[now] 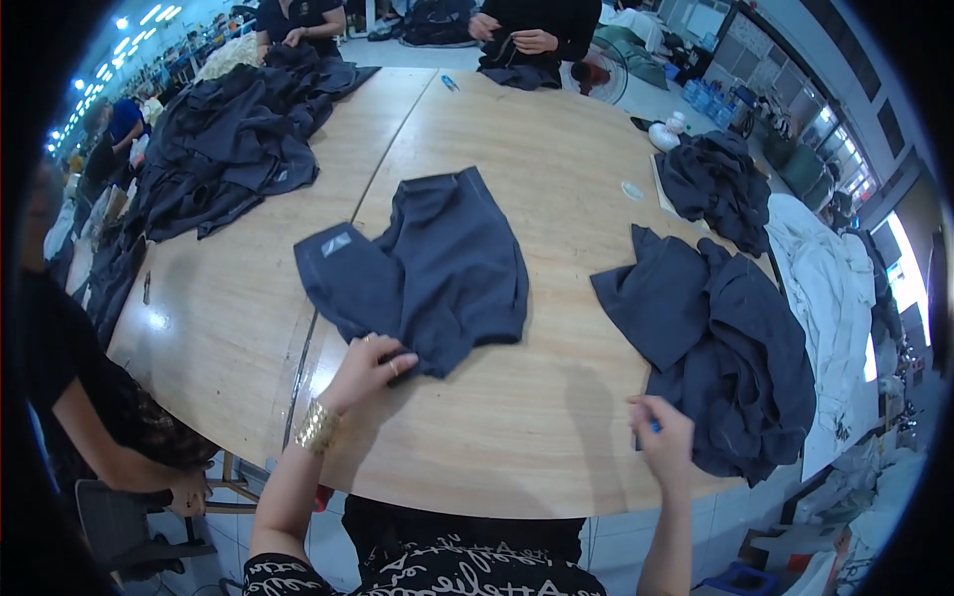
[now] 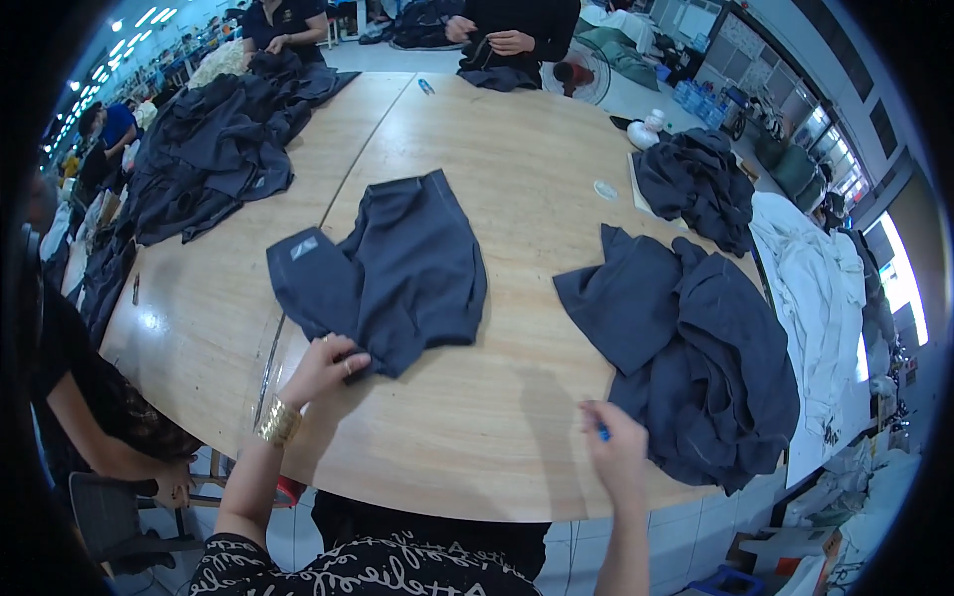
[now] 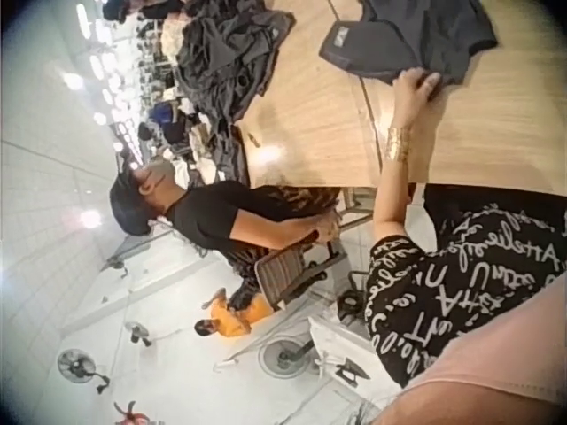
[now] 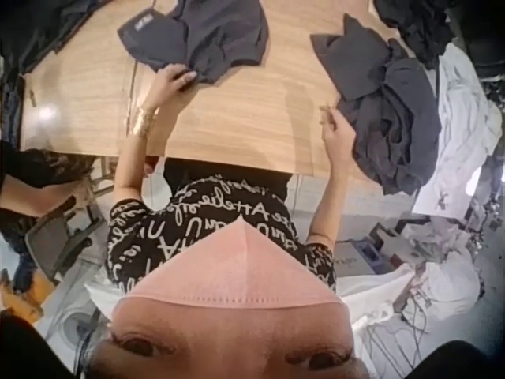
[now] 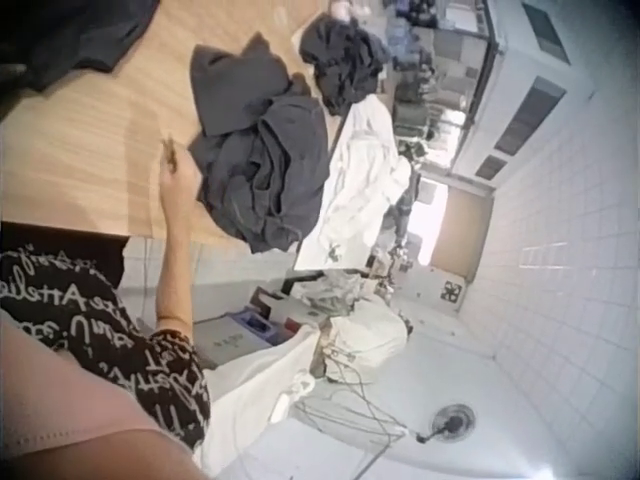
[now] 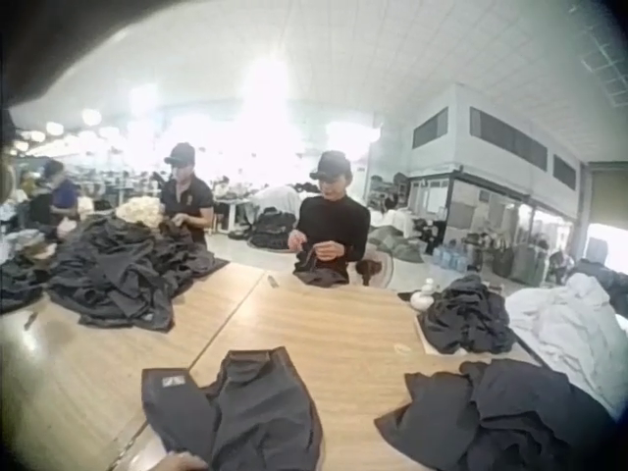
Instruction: Trimming excess threads from manufactured shorts using thread snips at a garment factory workstation.
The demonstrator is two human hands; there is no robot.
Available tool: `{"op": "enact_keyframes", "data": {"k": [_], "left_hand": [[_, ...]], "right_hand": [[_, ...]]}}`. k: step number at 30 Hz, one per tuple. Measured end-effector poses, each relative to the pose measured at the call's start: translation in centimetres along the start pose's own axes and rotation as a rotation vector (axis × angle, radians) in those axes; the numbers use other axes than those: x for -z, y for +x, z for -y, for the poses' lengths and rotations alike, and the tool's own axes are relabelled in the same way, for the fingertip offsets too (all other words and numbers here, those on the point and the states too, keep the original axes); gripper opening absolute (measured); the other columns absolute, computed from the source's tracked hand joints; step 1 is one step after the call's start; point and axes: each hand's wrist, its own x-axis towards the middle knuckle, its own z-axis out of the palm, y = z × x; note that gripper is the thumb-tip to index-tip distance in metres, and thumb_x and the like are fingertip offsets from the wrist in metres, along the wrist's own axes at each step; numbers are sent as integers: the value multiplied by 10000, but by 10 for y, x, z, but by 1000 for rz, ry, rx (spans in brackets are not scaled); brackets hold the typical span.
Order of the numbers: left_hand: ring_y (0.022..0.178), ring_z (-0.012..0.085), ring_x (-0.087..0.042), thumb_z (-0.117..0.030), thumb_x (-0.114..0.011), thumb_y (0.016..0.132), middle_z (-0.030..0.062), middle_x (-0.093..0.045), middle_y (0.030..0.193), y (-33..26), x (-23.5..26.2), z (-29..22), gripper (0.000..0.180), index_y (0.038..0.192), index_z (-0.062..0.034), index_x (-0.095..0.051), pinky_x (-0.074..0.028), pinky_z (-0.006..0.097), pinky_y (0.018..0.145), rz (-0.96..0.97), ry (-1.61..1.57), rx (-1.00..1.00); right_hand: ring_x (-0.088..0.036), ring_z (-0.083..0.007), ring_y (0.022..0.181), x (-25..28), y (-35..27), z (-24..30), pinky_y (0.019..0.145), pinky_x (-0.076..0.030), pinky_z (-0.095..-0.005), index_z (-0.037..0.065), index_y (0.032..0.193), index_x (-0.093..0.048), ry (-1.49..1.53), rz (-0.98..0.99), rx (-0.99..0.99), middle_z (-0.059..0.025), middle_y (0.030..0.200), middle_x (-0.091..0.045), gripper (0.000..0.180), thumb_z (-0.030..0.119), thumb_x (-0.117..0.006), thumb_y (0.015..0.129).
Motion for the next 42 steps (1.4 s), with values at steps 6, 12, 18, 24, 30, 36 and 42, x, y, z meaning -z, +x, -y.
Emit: {"op": "enact_keyframes", "data": {"k": [6, 12, 18, 24, 30, 36, 42], "left_hand": [[1115, 344, -442, -312, -700, 762, 163, -487, 1205, -31, 4, 1, 385, 1041, -69, -595, -378, 422, 943, -189, 232, -28], [1236, 378, -366, -402, -674, 769, 200, -412, 1309, 33, -25, 25, 567, 1219, -107, -497, -327, 455, 1017, -131, 255, -252], [1269, 290, -353, -354, -663, 788, 117, -457, 1247, 138, -69, -10, 572, 1262, -109, -457, -237, 464, 1074, 75, 231, -366], [1320, 243, -297, -334, -659, 785, 71, -395, 1333, 162, -83, -27, 543, 1256, -176, -439, -108, 617, 1046, -496, 317, -487], [1224, 272, -402, -227, -618, 808, 114, -481, 1239, 152, 9, 71, 393, 1172, -122, -511, -221, 511, 1042, -464, 222, -111], [1087, 354, -485, -147, -601, 810, 185, -497, 1168, 164, 117, 192, 396, 1178, -52, -488, -379, 410, 959, -781, 292, 158], [1126, 340, -456, -130, -627, 781, 176, -416, 1278, 203, 174, 241, 481, 1233, -113, -465, -400, 419, 938, -1002, 273, 343]], "right_hand": [[-612, -293, 745, -76, -7, 42, 657, -492, -354, 44, 893, -638, -73, 265, 159, -115, 833, -616, 129, 29, -621, 766], [-608, -252, 739, -103, -36, 40, 633, -495, -348, 115, 943, -638, -53, 284, 152, -59, 841, -585, 249, 48, -638, 703], [-605, -221, 719, -113, -35, 50, 619, -484, -313, 76, 939, -632, 21, 268, 218, -63, 832, -579, 252, -8, -624, 702], [-614, -224, 765, -92, 27, 100, 652, -469, -294, 37, 950, -625, 23, 163, 279, -99, 870, -593, 248, -77, -561, 740], [-616, -282, 806, -156, 96, 33, 677, -486, -354, 90, 1013, -626, -49, 91, 250, -107, 1000, -588, 279, -30, -566, 769], [-616, -311, 810, -193, 113, 25, 669, -507, -381, 141, 1041, -624, -260, -27, 427, -99, 1033, -580, 332, -1, -584, 745], [-619, -303, 793, -193, 113, 21, 619, -510, -378, 135, 1028, -619, -219, -16, 356, -114, 1028, -565, 356, 13, -604, 695]]}}
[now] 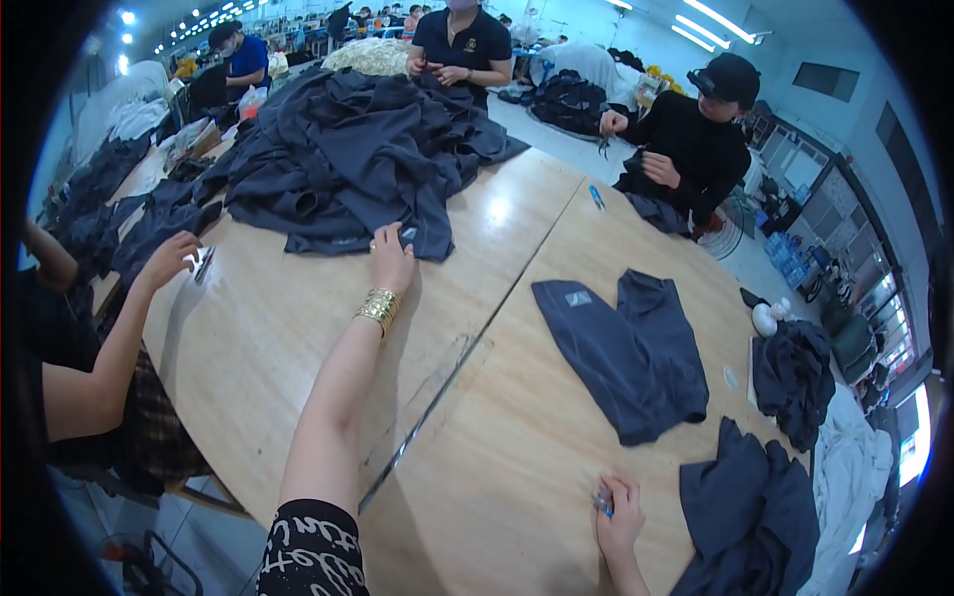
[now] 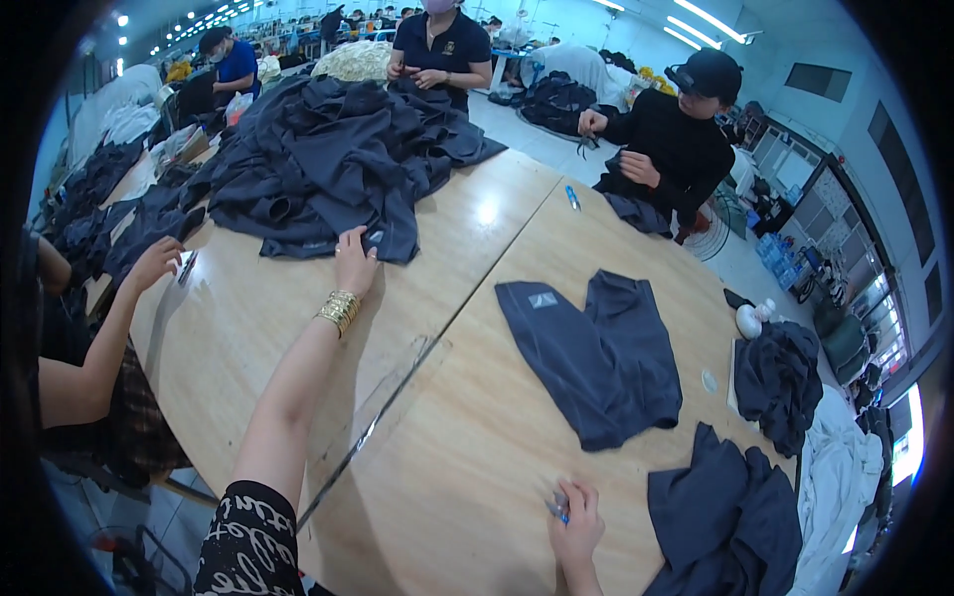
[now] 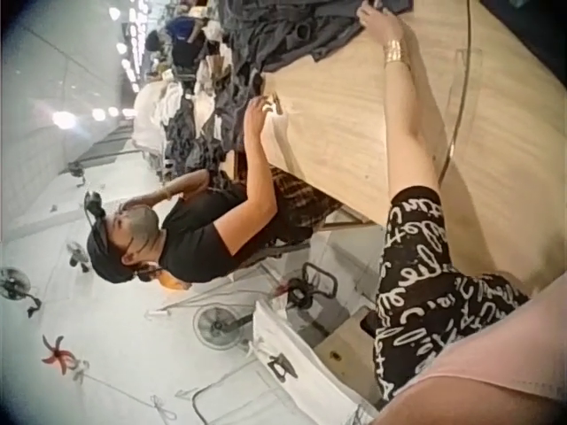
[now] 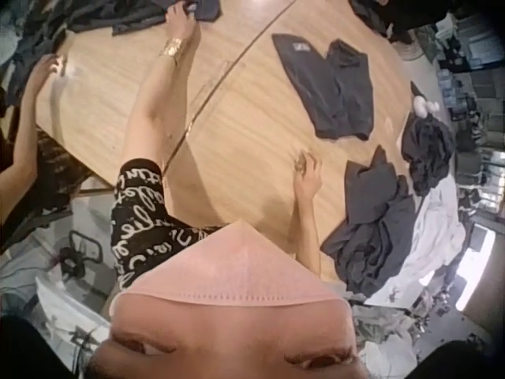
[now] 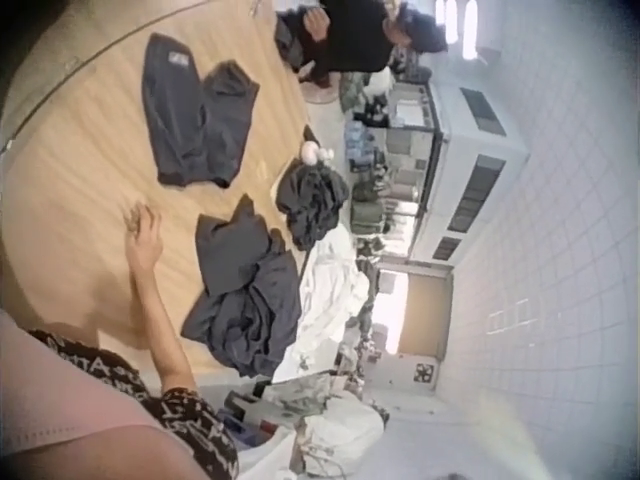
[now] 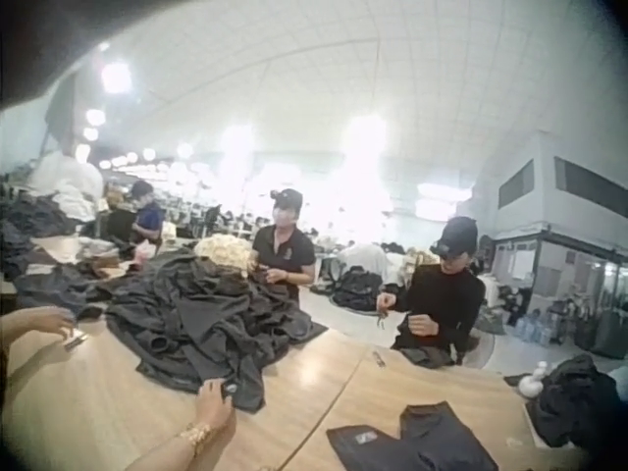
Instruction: Trimming excess threads from manufactured shorts using thread snips at a garment factory workstation.
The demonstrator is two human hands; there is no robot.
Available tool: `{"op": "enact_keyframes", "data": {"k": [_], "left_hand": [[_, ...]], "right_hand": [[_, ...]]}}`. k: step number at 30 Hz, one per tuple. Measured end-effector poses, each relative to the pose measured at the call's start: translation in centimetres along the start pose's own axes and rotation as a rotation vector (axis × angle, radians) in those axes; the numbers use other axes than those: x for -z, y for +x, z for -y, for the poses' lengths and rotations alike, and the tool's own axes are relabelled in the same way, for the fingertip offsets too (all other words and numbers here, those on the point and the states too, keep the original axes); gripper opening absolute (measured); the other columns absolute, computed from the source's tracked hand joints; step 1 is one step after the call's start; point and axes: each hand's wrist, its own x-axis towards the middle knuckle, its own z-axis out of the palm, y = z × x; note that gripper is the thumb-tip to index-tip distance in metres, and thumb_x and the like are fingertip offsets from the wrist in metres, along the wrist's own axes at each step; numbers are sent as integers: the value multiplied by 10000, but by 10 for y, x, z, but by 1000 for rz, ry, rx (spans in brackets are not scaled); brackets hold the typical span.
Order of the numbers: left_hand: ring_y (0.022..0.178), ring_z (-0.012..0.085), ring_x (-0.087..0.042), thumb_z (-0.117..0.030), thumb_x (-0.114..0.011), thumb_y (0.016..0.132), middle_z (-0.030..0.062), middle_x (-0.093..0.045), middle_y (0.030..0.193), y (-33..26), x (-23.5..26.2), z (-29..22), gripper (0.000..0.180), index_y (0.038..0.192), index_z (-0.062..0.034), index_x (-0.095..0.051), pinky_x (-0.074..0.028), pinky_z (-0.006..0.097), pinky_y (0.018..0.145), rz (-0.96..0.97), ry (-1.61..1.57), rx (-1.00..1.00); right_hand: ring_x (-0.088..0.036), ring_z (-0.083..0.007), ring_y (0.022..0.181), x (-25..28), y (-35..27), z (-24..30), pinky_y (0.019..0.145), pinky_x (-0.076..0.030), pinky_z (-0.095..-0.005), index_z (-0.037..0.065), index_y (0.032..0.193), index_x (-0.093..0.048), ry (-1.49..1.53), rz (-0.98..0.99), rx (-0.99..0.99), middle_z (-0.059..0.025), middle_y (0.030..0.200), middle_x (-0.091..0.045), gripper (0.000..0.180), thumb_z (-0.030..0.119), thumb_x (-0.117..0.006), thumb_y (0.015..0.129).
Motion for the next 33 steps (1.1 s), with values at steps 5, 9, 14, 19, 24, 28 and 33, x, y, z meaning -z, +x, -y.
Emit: {"op": "enact_keyframes", "data": {"k": [5, 9, 14, 19, 24, 28, 33], "left_hand": [[1258, 370, -341, -200, -657, 777, 208, -229, 1441, 60, -8, -3, 532, 1277, -256, -484, -345, 482, 988, 82, 319, -99], [1394, 359, -25, -329, -664, 780, 210, 28, 1504, 92, -19, 17, 586, 1320, -249, -449, -141, 627, 1039, 214, 587, 92], [1350, 291, -246, -363, -624, 794, 134, -219, 1481, 110, -22, 7, 604, 1311, -111, -440, -110, 661, 1024, -117, 141, 253], [1010, 276, -554, -151, -548, 851, 125, -613, 1080, 92, 19, 1, 229, 1042, -73, -647, -305, 464, 1011, -260, -167, -55], [790, 221, -625, 66, -526, 775, 105, -635, 880, -27, 77, -74, 265, 972, -73, -637, -481, 301, 704, 181, -522, -407], [814, 290, -631, 13, -513, 819, 154, -607, 908, -156, 137, -127, 324, 1128, -82, -491, -493, 335, 696, 725, -539, -464], [758, 228, -627, 9, -560, 809, 112, -598, 892, -233, 179, -149, 313, 1112, -60, -517, -487, 294, 667, 701, -635, -431]], "right_hand": [[-625, -269, 744, 1, 3, 2, 571, -504, -351, 140, 1025, -617, -53, 28, -26, -95, 1036, -547, 392, 2, -603, 659], [-627, -234, 700, -1, 7, 6, 527, -496, -326, 140, 1031, -614, -109, 27, -18, -84, 1041, -542, 374, 16, -608, 678], [-632, -233, 685, -2, 9, 8, 521, -501, -330, 135, 1023, -615, -119, 7, -50, -85, 1046, -543, 331, 38, -614, 707], [-637, -258, 738, -4, 12, 13, 559, -517, -362, 131, 1061, -586, -100, 13, -44, -91, 1096, -530, 359, 46, -616, 714], [-631, -289, 798, 1, 5, 5, 594, -519, -390, 134, 1087, -567, -110, 34, -54, -98, 1140, -520, 383, 49, -616, 718], [-619, -298, 767, 2, 1, 3, 607, -508, -373, 120, 1041, -592, -57, -28, -56, -109, 1090, -552, 322, 48, -624, 729], [-599, -185, 739, 12, -14, 29, 637, -470, -286, 64, 983, -642, 578, 35, -285, -63, 933, -610, 236, 83, -686, 751]]}}
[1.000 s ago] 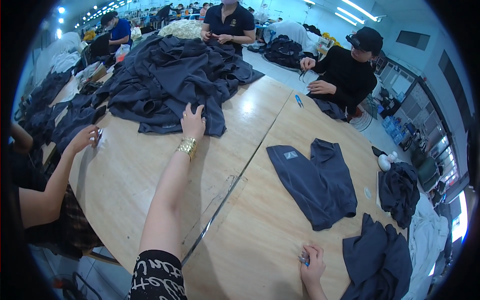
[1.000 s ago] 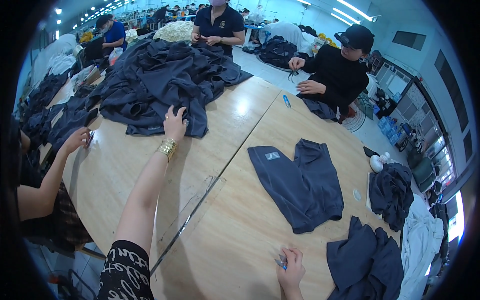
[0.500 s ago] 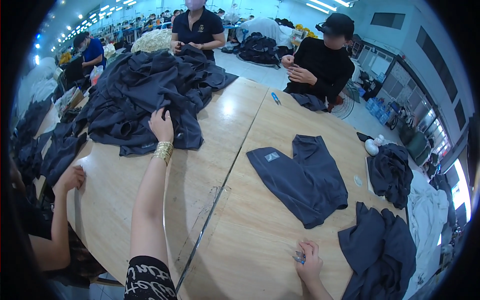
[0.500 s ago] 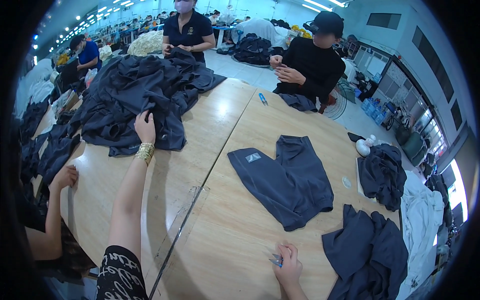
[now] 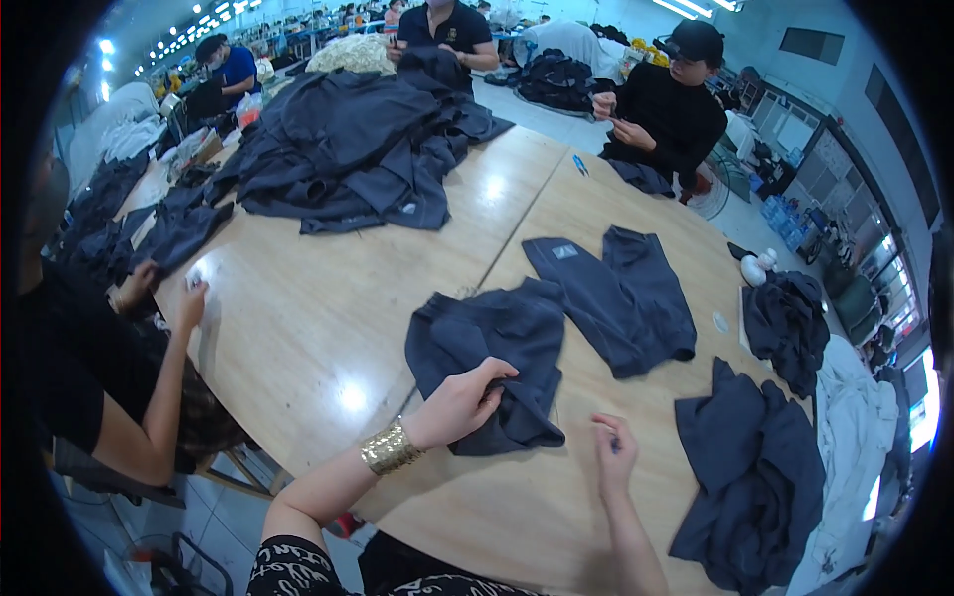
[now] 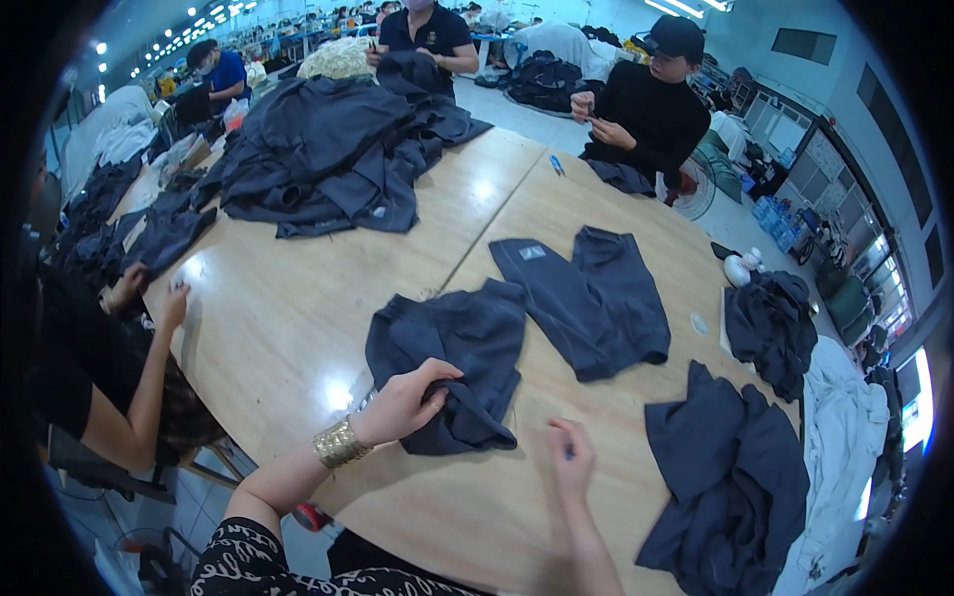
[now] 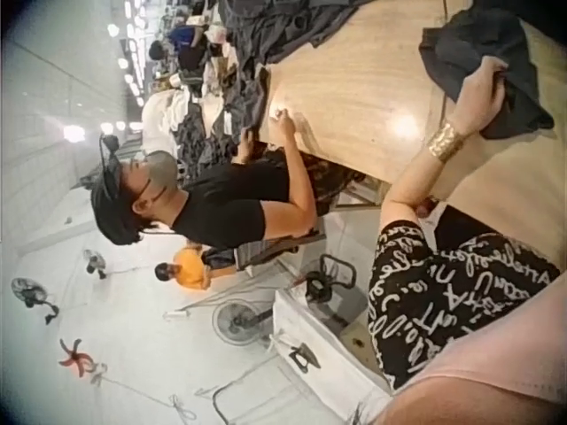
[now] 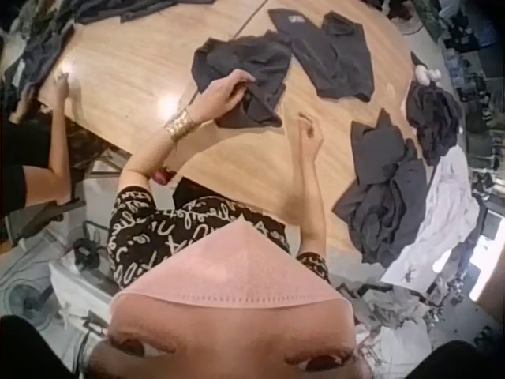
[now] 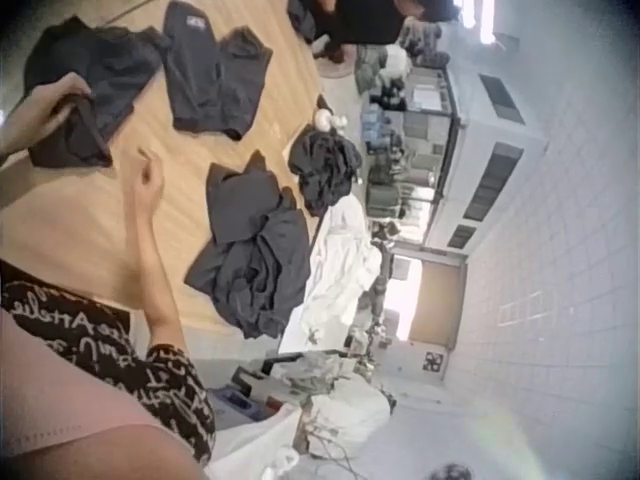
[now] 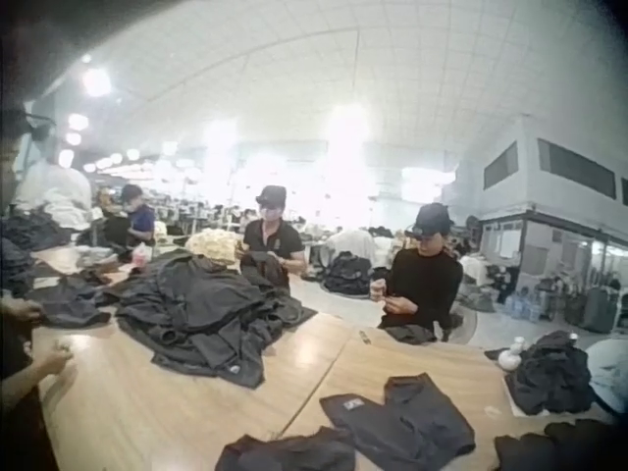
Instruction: Trimming excess threads from manufactured shorts using thread snips at a garment factory workstation.
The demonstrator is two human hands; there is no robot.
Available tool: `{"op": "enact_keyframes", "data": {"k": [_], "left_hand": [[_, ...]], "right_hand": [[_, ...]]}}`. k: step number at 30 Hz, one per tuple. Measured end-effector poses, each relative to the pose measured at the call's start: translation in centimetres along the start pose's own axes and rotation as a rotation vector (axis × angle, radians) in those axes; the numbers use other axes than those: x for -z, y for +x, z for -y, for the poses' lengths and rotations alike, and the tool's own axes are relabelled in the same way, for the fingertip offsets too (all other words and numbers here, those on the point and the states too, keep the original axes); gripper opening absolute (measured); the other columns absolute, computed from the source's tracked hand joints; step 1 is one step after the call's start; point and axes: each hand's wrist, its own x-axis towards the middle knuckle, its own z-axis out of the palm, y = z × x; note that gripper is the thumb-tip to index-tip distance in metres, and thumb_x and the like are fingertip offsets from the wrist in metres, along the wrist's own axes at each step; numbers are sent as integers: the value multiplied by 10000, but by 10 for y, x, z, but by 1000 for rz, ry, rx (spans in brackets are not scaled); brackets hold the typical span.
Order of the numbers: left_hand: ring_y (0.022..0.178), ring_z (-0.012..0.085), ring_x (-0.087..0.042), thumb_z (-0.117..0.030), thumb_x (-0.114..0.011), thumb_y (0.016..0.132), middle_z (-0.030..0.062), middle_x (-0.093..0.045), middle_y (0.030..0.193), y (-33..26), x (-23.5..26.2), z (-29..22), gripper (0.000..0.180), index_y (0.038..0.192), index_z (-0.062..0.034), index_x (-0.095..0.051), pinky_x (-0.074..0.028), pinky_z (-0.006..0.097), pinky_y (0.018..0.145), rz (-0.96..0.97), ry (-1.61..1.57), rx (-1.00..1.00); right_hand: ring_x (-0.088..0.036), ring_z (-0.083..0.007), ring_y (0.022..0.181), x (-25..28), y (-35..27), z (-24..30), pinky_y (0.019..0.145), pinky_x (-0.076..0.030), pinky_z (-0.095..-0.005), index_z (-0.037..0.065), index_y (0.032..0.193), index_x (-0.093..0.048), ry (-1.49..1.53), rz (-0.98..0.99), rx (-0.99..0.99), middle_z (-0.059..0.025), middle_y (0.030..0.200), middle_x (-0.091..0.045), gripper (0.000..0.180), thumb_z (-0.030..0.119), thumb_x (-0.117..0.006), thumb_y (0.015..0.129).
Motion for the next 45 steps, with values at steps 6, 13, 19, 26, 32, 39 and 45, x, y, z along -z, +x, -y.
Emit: {"op": "enact_keyframes", "data": {"k": [6, 13, 19, 26, 32, 39, 45], "left_hand": [[583, 93, -494, 42, -558, 763, 50, -599, 861, -10, -1, -91, 339, 1087, -57, -552, -419, 228, 545, -22, -24, -20], [657, 195, -572, 88, -534, 700, 59, -597, 836, 0, -19, -124, 357, 1017, -74, -564, -463, 296, 607, 57, 379, -129], [798, 323, -591, 54, -503, 676, 129, -618, 835, 36, -5, -84, 271, 891, -69, -612, -465, 394, 681, 80, 773, -53], [907, 309, -585, 120, -425, 652, 138, -622, 985, 80, 9, -165, 452, 1013, -66, -624, -451, 359, 792, -181, 604, -379], [1167, 271, -473, 121, -476, 644, 79, -521, 1261, -20, -16, -67, 576, 1132, -152, -619, -366, 391, 947, 94, 760, -191], [1231, 255, -417, -11, -635, 721, 88, -460, 1314, -89, -13, -19, 507, 1188, -201, -584, -355, 409, 956, 395, 835, 102], [1022, 229, -521, -116, -662, 767, 61, -572, 1110, -84, -48, -51, 393, 1154, -129, -598, -374, 373, 879, 347, 190, 164]], "right_hand": [[-575, -138, 707, -20, -30, 130, 636, -455, -255, 20, 1024, -624, 332, 166, 319, -77, 911, -615, 300, 89, -691, 740], [-570, -179, 592, 40, -33, 124, 555, -444, -272, -1, 859, -604, 71, 20, 349, -81, 698, -579, 216, 3, -644, 647], [-544, -189, 588, 91, -3, 83, 545, -433, -284, 42, 857, -610, -368, -234, 532, -57, 685, -551, 222, 16, -623, 637], [-603, -163, 735, 158, 20, 146, 656, -471, -268, 61, 923, -638, -237, -495, 600, -90, 875, -630, 326, -44, -593, 618], [-640, -183, 868, 97, -47, 60, 737, -504, -256, 70, 1010, -650, -232, 84, 418, -107, 1114, -609, 421, -23, -598, 603], [-636, -155, 744, 70, -105, 33, 655, -506, -273, 90, 997, -663, -259, 398, 95, -88, 1102, -585, 311, 47, -636, 690], [-535, -95, 643, 48, -90, 57, 555, -433, -199, 61, 999, -656, 14, 220, 109, -70, 895, -602, 457, -181, -535, 631]]}}
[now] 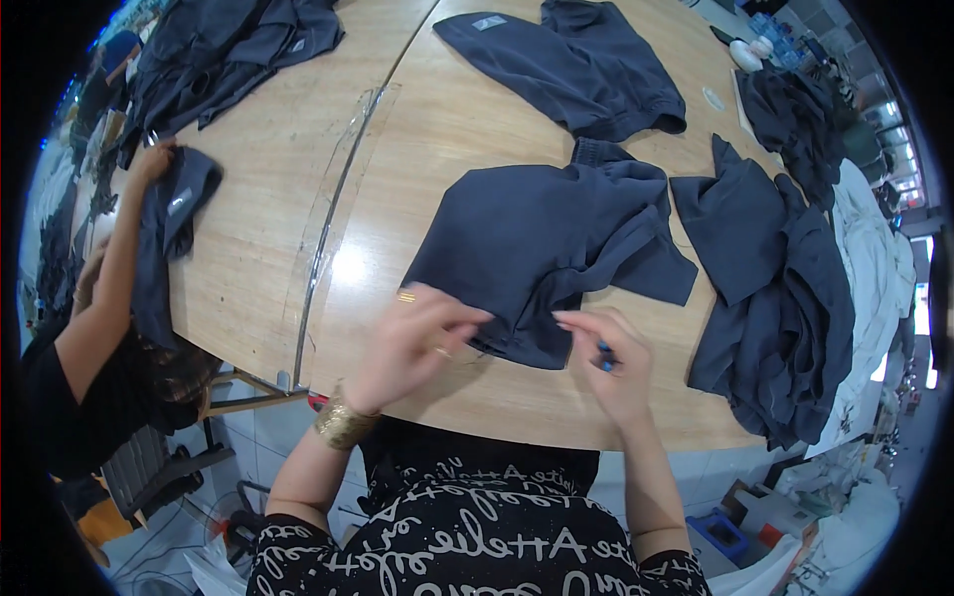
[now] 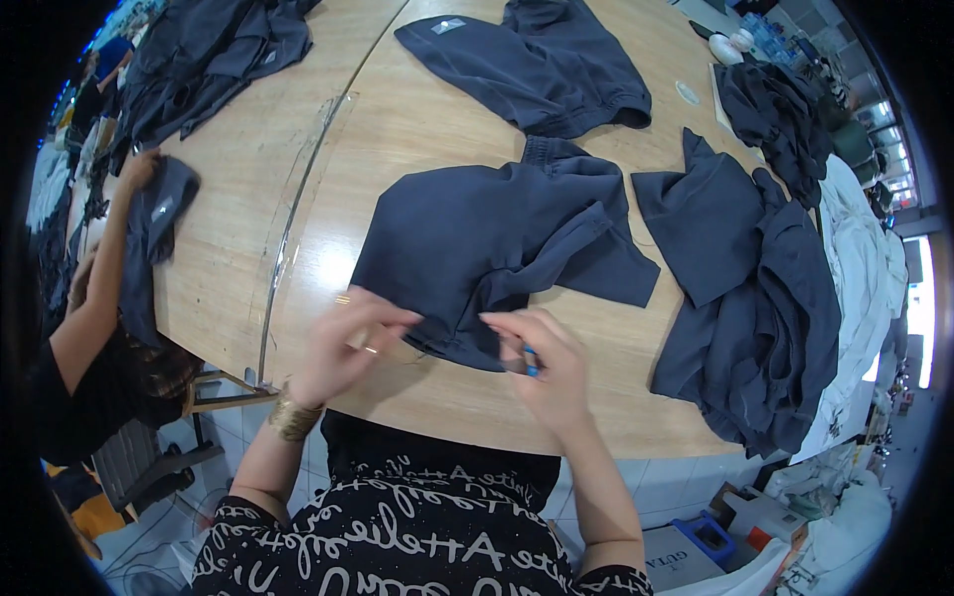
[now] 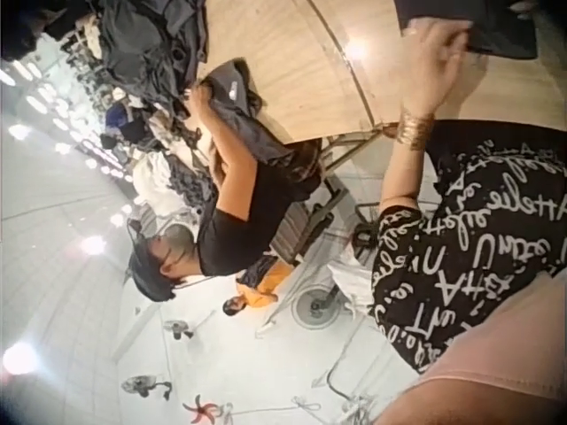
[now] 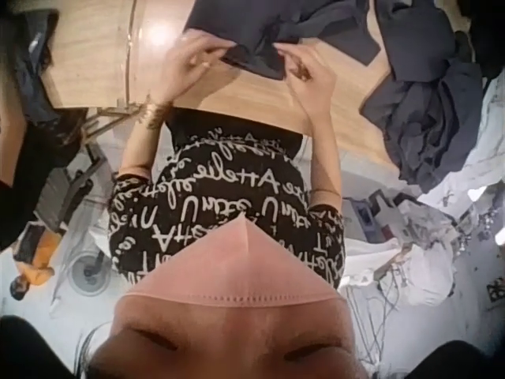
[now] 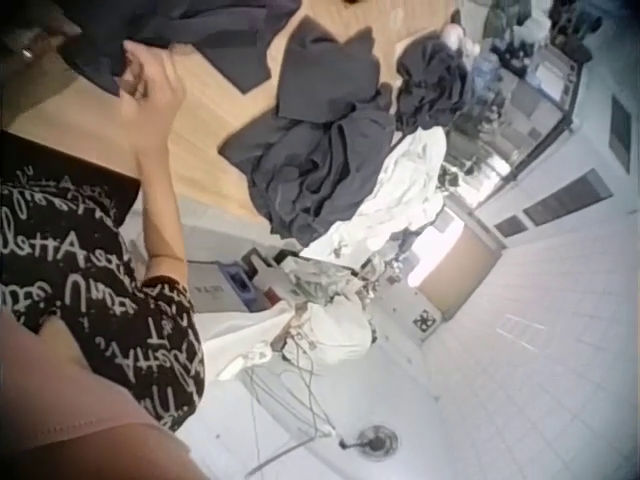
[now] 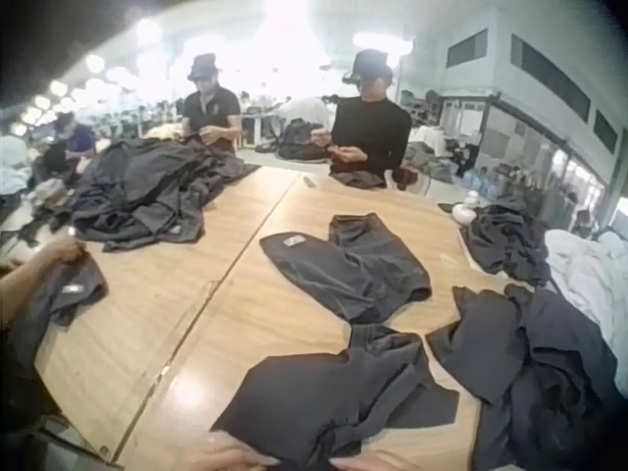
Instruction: Trimming excess threads from manufactured shorts using thread snips at a garment factory workstation.
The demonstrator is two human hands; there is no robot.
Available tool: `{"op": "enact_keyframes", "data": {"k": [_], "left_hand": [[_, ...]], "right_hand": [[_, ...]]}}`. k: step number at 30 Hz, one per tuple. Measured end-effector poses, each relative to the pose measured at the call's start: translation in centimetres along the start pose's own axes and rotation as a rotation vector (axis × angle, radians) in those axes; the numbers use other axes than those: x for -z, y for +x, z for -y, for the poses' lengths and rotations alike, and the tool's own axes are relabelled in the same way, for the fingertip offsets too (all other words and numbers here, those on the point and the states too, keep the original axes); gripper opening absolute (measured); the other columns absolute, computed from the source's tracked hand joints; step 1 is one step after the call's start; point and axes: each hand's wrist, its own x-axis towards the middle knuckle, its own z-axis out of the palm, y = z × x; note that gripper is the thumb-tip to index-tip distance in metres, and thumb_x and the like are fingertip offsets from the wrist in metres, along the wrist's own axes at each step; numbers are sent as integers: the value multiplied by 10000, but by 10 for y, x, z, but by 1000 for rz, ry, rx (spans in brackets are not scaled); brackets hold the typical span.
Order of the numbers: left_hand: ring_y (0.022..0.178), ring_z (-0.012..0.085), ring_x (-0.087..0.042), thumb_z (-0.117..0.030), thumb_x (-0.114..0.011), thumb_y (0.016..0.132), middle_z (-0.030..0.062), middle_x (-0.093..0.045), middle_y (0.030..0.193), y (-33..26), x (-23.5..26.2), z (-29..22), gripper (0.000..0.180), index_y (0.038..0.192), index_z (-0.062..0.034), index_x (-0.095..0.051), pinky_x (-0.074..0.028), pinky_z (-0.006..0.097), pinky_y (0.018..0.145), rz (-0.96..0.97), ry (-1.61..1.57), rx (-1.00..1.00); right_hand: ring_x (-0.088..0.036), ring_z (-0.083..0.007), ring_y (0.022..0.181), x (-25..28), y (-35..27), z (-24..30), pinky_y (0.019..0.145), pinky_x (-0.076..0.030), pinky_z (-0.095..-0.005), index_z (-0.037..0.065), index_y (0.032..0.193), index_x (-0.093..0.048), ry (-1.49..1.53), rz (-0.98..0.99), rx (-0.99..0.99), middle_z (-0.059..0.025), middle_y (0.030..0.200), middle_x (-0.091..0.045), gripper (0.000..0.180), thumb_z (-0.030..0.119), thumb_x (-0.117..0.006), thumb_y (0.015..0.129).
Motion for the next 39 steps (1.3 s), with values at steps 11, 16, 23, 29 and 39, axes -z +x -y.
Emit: {"op": "enact_keyframes", "data": {"k": [11, 16, 23, 29, 39], "left_hand": [[1301, 250, -334, -317, -677, 765, 81, -396, 1382, 19, -15, 22, 607, 1307, -142, -467, -131, 469, 1079, -21, 253, 62], [864, 198, -540, -72, -636, 797, 68, -602, 959, 26, -26, 13, 211, 1007, -64, -641, -428, 290, 771, -251, -39, -13], [693, 120, -575, -177, -587, 888, 91, -634, 953, -1, -20, 11, 219, 1020, -4, -617, -446, 251, 569, 95, -620, 519], [744, 102, -604, -247, -572, 912, 75, -645, 875, 5, -42, 5, 308, 976, 54, -584, -490, 206, 695, 31, -1310, 802], [862, 87, -585, -133, -554, 917, 51, -642, 914, 5, -37, -32, 190, 964, 43, -608, -480, 243, 817, 35, -1476, 556]], "right_hand": [[-637, -239, 771, -37, 27, -46, 648, -504, -321, 80, 1118, -589, -348, -118, 3, -95, 937, -634, 421, 15, -679, 712], [-627, -204, 732, -41, 20, -32, 618, -491, -295, 80, 1071, -595, -40, -154, 23, -84, 853, -609, 404, -14, -709, 695], [-589, -190, 684, -62, 5, -23, 567, -475, -277, 55, 971, -600, -378, -82, 55, -91, 825, -545, 340, -51, -702, 665], [-584, -211, 628, -47, 0, -6, 504, -461, -298, 42, 843, -636, -290, -96, 326, -82, 797, -557, 297, -71, -686, 574], [-582, -125, 662, -17, -5, 26, 521, -448, -239, 41, 926, -649, -62, -163, 98, -65, 828, -559, 348, -148, -661, 634]]}}
